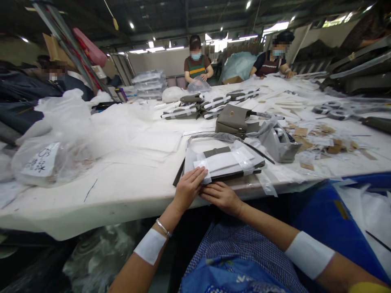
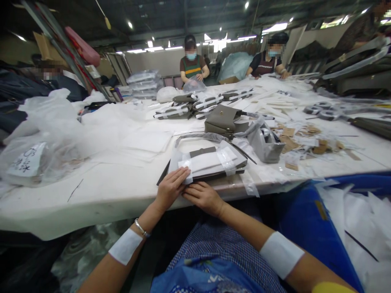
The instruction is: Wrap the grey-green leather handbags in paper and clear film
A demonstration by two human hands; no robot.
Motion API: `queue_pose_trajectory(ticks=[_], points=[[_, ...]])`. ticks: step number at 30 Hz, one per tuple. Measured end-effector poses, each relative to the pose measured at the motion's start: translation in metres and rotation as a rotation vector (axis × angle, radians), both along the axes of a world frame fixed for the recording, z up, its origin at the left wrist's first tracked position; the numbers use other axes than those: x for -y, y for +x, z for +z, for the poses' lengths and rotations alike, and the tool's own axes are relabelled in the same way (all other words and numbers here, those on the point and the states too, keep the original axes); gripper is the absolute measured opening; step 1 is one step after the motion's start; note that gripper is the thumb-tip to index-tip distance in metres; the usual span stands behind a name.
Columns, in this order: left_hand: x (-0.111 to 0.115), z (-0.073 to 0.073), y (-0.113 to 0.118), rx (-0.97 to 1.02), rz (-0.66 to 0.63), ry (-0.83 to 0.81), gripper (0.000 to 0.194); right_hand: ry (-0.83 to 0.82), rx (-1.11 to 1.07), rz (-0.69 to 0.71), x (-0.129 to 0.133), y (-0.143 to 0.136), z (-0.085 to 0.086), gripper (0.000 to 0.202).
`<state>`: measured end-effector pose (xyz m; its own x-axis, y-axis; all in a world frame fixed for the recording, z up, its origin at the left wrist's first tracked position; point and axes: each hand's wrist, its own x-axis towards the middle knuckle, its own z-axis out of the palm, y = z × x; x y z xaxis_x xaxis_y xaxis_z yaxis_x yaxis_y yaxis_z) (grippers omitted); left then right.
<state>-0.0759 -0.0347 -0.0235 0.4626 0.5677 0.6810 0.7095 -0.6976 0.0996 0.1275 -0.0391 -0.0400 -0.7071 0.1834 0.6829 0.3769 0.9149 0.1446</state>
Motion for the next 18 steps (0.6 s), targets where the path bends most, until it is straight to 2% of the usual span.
queue_pose_trajectory(ticks=[4,8,13,17,18], points=[[0.0,-0.001,-0.001,-0.016,-0.003,0.011,0.056,-0.097,-0.137,0.057,0.004,-0.001,0.005,0.021],[0.001,-0.001,0.002,-0.023,0.021,0.03,0.055,-0.221,-0.174,0.04,0.021,0.01,0.004,0.025],[0.003,0.002,0.004,-0.024,0.027,0.043,0.054,-0.237,-0.158,0.031,0.027,0.015,0.001,0.025],[0.003,0.001,0.004,-0.013,0.029,0.035,0.055,-0.278,-0.069,0.169,0.026,0.022,0.014,0.015],[0.003,0.001,0.004,-0.01,0.027,0.032,0.055,-0.285,-0.07,0.189,0.026,0.025,0.019,0.017]])
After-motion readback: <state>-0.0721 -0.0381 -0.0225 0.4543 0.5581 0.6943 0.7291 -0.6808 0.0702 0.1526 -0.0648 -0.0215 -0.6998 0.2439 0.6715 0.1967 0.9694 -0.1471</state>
